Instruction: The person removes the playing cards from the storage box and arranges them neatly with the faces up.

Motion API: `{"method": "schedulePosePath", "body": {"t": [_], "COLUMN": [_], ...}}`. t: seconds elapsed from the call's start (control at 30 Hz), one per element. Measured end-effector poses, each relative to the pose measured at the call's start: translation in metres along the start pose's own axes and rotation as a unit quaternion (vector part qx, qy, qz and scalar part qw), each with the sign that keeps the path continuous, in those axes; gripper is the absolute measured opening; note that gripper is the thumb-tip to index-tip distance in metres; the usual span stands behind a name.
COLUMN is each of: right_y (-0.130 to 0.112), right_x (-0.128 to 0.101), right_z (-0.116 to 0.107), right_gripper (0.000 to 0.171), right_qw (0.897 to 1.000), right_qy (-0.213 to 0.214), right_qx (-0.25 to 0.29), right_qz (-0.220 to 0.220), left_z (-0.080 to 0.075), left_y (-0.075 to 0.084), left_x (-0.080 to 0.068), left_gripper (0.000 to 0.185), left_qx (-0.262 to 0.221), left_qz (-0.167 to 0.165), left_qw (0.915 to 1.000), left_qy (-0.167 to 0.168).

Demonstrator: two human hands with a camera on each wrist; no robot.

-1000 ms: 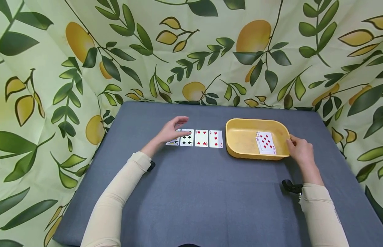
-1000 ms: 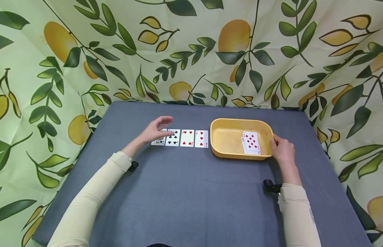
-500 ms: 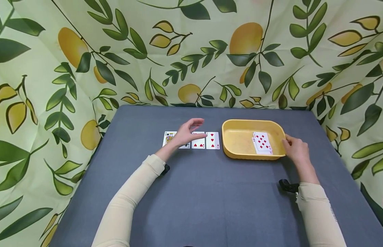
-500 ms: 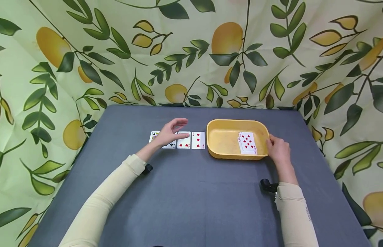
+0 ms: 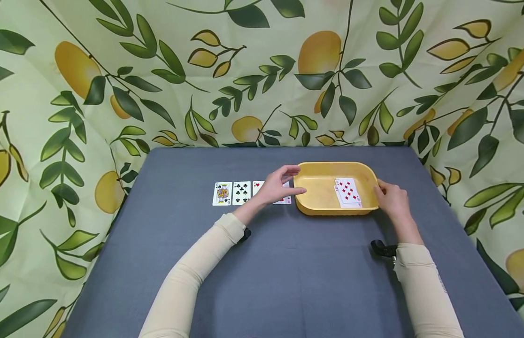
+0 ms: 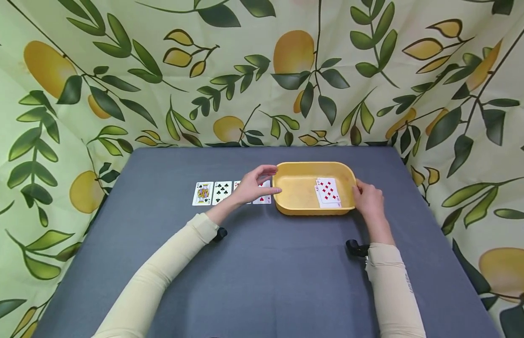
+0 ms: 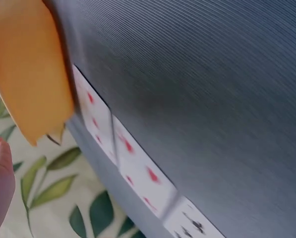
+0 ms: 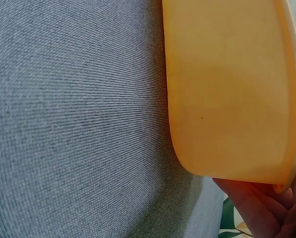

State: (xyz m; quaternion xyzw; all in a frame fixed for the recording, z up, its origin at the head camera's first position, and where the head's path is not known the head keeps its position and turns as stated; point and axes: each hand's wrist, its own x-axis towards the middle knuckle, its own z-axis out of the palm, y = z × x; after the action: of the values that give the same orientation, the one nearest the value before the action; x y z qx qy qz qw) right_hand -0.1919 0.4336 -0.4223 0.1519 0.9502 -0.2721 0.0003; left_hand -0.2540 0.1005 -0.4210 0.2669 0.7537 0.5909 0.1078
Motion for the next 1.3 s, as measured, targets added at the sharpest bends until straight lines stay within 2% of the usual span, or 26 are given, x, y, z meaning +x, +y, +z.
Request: {"method": "schedulePosePath", "body": {"t": [0.23, 0.47, 0.73, 0.87, 1.03, 1.13, 1.3], "right_y": [0.000, 0.002, 0.000, -0.001, 0.001, 0.001, 0.000], "right_x": [0.001, -0.001, -0.004, -0.004, -0.004, -0.005, -0.004], "right_z": [0.001, -0.002, 0.000, 0.002, 0.002, 0.001, 0.000], "right_gripper": [0.050, 0.050, 0.049, 0.049, 0.049, 0.048, 0.048], "right_qw": [1.000, 1.000, 1.000, 1.000, 1.000, 1.000, 1.000], "right_qy": [0.001, 0.007, 0.013, 0.014, 0.015, 0.017, 0.016], "right_qx": [0.006, 0.000, 0.001, 0.005, 0.005, 0.003, 0.006], "right_qz": [0.003, -0.002, -0.006, -0.006, -0.002, 0.001, 0.003], "left_z": [0.029, 0.058, 0.086, 0.099, 0.114, 0.120, 0.126], "left_y": [0.013, 0.020, 0.020, 0.015, 0.009, 0.007, 0.001], "left_x": [0.014, 0.029, 0.049, 0.061, 0.079, 0.086, 0.091], "left_gripper": [0.067, 0.071, 0.072, 0.075, 0.080, 0.080, 0.081], "left_qx": [0.015, 0.024, 0.101, 0.172, 0.262, 0.290, 0.324], "left_qz": [0.012, 0.030, 0.026, 0.013, 0.018, 0.021, 0.002], "left_qw": [0.9998, 0.9986, 0.9923, 0.9818, 0.9572, 0.9473, 0.9355], "left_qy": [-0.010, -0.038, -0.067, -0.080, -0.120, -0.134, -0.141]}}
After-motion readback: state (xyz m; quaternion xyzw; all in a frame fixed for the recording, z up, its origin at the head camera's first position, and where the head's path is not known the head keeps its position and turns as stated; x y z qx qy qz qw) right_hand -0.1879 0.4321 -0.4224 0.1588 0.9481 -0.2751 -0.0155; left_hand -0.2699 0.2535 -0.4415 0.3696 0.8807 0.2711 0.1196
